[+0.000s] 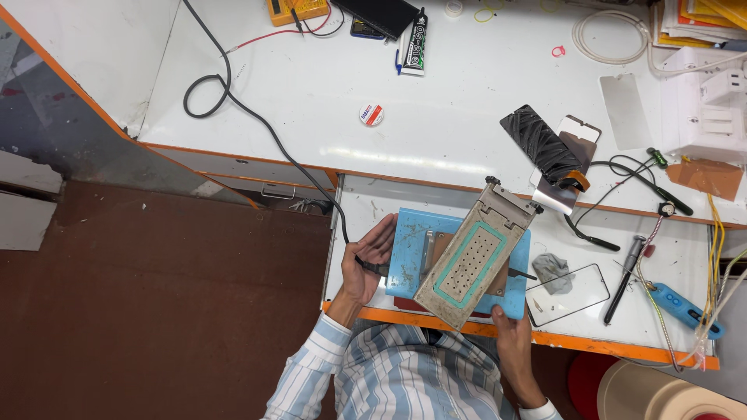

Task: The person removes a smartphone screen from a heating press, wraps the screen in black tape, and then uses a blue electric screwdriver to work on the taped screen. The person also handles a small container of adhesive and a red mat during the process.

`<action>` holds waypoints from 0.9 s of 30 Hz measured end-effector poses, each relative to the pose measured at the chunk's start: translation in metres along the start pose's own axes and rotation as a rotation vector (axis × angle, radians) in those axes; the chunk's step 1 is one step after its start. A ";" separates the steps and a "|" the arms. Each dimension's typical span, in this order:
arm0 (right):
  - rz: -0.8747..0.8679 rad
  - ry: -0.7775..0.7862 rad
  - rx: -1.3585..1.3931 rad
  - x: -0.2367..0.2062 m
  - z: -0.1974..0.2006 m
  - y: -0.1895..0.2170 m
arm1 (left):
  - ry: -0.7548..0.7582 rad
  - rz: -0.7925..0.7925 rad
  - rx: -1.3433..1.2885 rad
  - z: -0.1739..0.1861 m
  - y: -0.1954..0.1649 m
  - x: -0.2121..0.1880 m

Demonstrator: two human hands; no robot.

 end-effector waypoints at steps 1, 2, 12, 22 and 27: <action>-0.009 -0.006 -0.009 -0.001 -0.001 -0.001 | -0.007 -0.004 -0.017 0.001 0.000 0.000; -0.020 -0.012 -0.019 -0.001 0.000 -0.002 | -0.015 -0.006 -0.035 0.002 0.000 0.000; -0.029 0.148 0.116 0.042 0.040 0.019 | -0.311 -0.137 -0.116 0.026 -0.002 -0.005; -0.215 0.171 -0.190 0.113 0.027 0.091 | -0.603 0.001 0.354 0.005 0.039 -0.094; 0.369 0.336 0.036 0.087 0.017 0.192 | -0.541 0.070 0.392 0.004 0.047 -0.098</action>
Point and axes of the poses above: each hand's wrist, its own x-axis towards the middle knuckle, its own z-axis out of the back of the hand, y = z × x, the point moved 10 cm from there along x, towards the middle knuckle
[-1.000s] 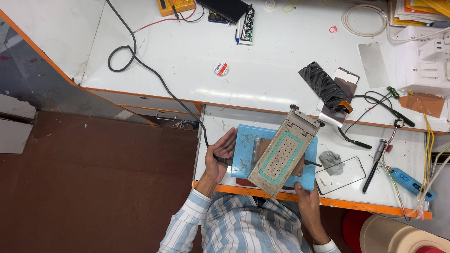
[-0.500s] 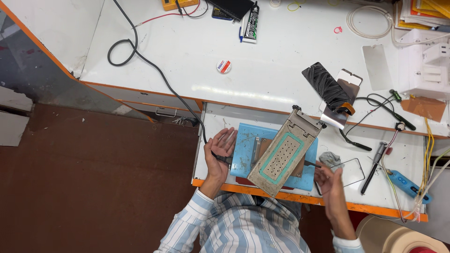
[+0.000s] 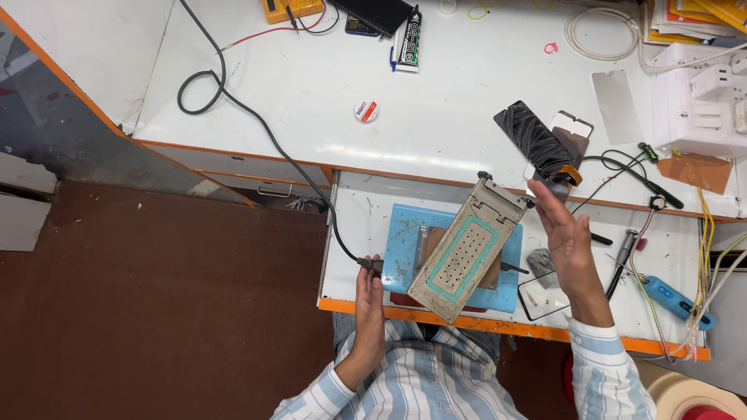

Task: The person removes a smartphone screen from a heating press, wraps the screen in black tape, and then uses a blue electric screwdriver to work on the taped screen. The person also handles a small container of adhesive and a red mat during the process.

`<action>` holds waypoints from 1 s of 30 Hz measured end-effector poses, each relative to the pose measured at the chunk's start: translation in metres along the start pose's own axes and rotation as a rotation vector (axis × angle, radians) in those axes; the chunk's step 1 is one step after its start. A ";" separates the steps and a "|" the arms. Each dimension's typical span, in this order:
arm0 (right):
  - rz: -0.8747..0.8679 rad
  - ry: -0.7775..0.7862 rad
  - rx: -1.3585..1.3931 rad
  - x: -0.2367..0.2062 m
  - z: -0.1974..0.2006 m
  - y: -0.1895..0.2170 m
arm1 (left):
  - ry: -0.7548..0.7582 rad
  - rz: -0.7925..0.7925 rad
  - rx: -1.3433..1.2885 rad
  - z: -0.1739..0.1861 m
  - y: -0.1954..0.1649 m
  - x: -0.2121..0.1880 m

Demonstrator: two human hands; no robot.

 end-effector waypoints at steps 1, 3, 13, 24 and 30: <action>-0.003 0.054 0.012 0.001 -0.008 0.006 | 0.007 0.002 0.020 0.000 0.001 0.000; 0.002 0.127 0.017 0.005 -0.023 0.015 | 0.022 0.009 0.060 -0.001 0.002 0.000; -0.018 0.705 -0.140 0.098 -0.091 0.025 | 0.020 -0.010 0.061 0.006 0.008 0.001; -0.169 1.306 -0.467 0.092 -0.233 0.036 | -0.037 0.092 0.102 0.015 0.020 0.002; -0.180 1.069 -0.362 0.125 -0.196 0.018 | -0.014 0.021 0.051 0.009 0.008 -0.002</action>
Point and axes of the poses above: each hand's wrist, its own x-axis towards the middle knuckle, its own z-axis out of the back of the hand, y = z × x, the point moved 10 cm from there along x, towards the middle knuckle
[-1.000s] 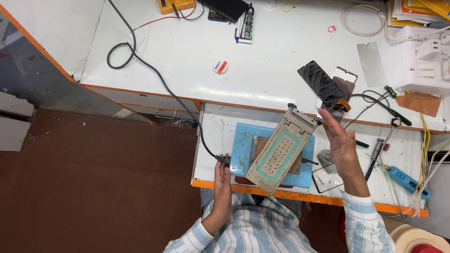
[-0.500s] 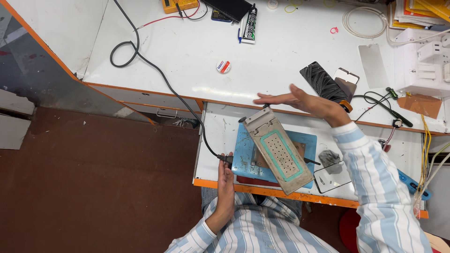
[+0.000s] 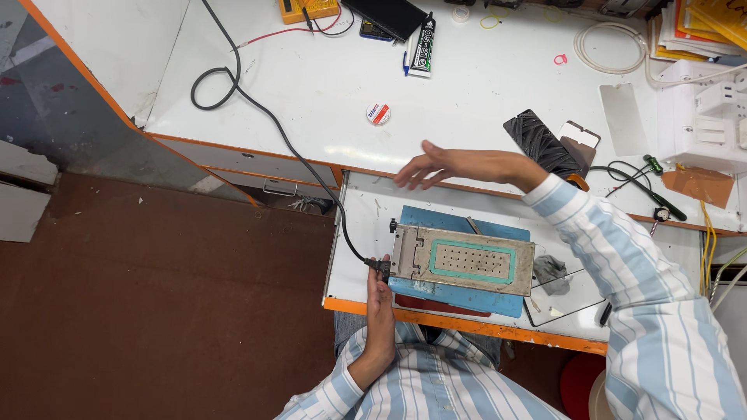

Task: The person removes a smartphone screen from a heating press, wraps the screen in black tape, and then uses a blue electric screwdriver to work on the taped screen. The person also handles a small container of adhesive and a red mat during the process.

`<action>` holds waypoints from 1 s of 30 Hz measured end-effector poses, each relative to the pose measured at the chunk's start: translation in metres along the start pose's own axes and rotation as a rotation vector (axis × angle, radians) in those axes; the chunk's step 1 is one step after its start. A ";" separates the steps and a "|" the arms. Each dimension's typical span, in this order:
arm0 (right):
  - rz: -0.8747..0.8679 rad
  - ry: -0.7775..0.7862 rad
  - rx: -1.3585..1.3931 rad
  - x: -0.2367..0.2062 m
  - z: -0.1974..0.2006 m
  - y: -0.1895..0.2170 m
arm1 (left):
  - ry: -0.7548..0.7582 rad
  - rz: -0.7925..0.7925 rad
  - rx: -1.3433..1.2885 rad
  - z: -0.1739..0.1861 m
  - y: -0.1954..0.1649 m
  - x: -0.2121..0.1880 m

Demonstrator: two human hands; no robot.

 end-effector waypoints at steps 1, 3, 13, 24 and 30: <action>-0.068 -0.055 -0.024 -0.010 0.014 -0.020 | 0.000 -0.028 -0.003 -0.001 -0.003 0.000; -0.220 -0.096 0.090 -0.032 0.019 -0.064 | -0.001 -0.082 -0.011 -0.004 -0.008 -0.001; -0.566 -0.067 -0.016 -0.100 -0.027 -0.185 | -0.088 0.012 0.028 -0.010 0.023 0.011; -0.650 -0.353 0.398 -0.107 -0.038 -0.200 | -0.215 -0.025 -0.157 -0.021 0.013 0.007; -0.717 -0.416 0.485 -0.117 -0.045 -0.202 | -0.257 -0.013 -0.253 -0.023 -0.004 0.002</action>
Point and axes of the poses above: each hand's wrist, its own x-axis towards the middle knuckle, its own z-axis out of the back of the hand, y = z × x, the point moved 10 cm from there along x, towards the middle knuckle
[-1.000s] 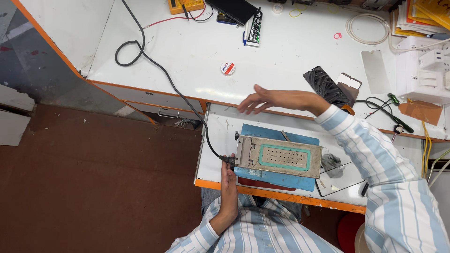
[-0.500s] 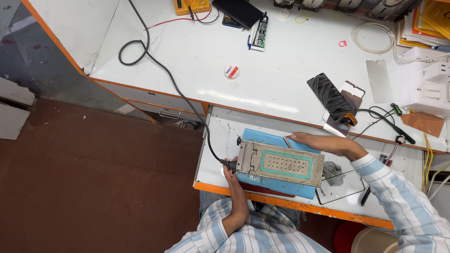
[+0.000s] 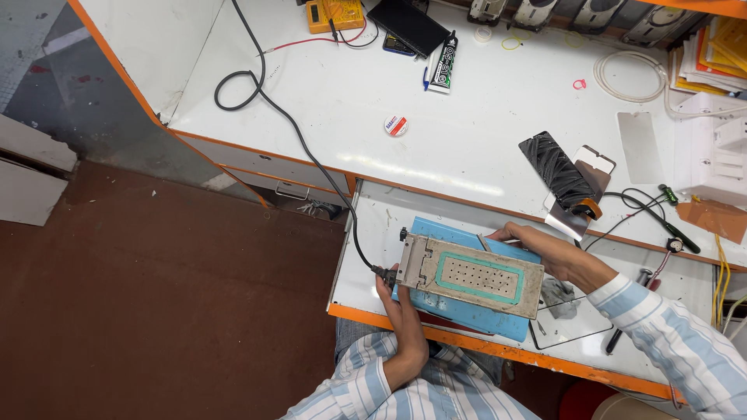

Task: The person removes a smartphone screen from a heating press, wraps the screen in black tape, and then uses a blue electric screwdriver to work on the taped screen. The person also handles a small container of adhesive and a red mat during the process.

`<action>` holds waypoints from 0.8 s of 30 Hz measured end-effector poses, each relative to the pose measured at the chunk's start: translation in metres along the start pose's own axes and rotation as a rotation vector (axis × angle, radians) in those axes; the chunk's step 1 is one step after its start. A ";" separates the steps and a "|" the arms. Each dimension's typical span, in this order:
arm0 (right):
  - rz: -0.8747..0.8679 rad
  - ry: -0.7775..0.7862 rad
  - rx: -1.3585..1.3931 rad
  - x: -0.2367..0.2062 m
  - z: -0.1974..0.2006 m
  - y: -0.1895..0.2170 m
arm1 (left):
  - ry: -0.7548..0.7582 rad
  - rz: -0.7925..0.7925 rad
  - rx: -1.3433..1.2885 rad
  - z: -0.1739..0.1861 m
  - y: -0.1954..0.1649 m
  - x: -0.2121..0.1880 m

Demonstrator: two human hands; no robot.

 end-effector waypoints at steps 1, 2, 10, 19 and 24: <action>0.003 0.001 0.009 -0.004 0.001 0.000 | -0.021 -0.011 -0.006 0.001 -0.002 0.001; 0.007 0.001 0.018 -0.006 0.001 0.002 | -0.043 -0.023 -0.012 0.002 -0.003 0.002; 0.036 -0.048 0.039 -0.032 0.003 0.015 | -0.006 -0.061 -0.090 -0.004 -0.015 0.006; -0.015 0.003 0.125 -0.076 -0.030 0.032 | 0.093 -0.310 -0.112 -0.022 -0.100 0.014; 0.160 0.105 0.280 -0.073 -0.069 0.063 | 0.172 -0.427 0.011 -0.025 -0.174 0.056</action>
Point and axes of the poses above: each hand's wrist, its own x-axis towards the middle knuckle, its own z-axis out of the back of the hand, y = z × x, the point moved 10 cm from there along x, towards the middle knuckle
